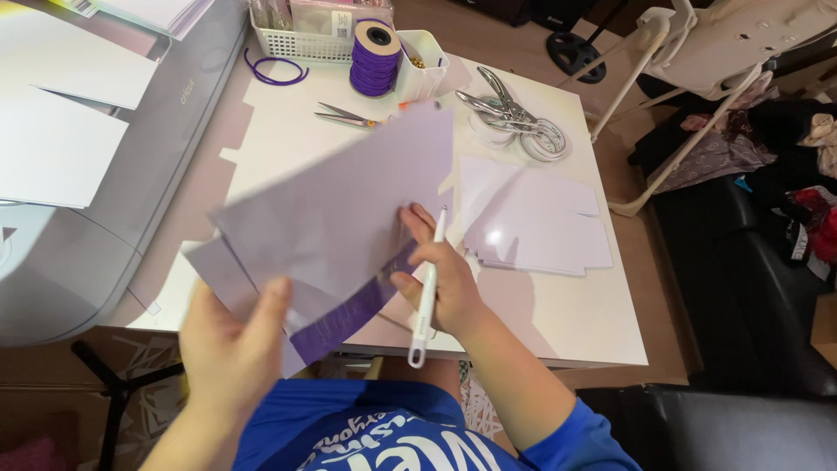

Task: The person cuts a white sheet of paper with scissors and then uses a white stylus to press along fold lines on a purple printed card. The person handles multiple sheets of paper and a purple card on a white desk.

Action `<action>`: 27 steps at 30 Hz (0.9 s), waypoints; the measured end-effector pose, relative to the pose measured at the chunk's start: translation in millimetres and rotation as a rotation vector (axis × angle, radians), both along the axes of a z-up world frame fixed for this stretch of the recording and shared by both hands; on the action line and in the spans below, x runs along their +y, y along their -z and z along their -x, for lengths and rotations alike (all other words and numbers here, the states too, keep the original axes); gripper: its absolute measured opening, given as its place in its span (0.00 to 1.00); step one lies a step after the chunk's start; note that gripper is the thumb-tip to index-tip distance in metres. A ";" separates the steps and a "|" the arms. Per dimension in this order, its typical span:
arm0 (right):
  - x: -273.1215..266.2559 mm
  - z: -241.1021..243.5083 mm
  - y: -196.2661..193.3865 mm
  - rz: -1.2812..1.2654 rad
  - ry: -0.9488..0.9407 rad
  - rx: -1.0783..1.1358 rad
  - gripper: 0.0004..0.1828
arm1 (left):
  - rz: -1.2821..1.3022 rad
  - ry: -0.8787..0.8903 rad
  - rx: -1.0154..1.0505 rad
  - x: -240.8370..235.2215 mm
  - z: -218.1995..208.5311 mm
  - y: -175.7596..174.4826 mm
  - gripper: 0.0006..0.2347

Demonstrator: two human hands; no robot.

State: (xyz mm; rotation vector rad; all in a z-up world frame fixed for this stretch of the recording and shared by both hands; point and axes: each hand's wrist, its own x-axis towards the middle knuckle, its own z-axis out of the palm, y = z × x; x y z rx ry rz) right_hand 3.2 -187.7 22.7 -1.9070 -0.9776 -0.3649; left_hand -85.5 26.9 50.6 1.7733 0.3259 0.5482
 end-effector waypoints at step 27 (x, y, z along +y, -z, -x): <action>-8.5 -82.5 -2.3 0.381 0.629 0.812 0.09 | 0.421 0.168 0.612 57.1 -72.5 15.8 0.22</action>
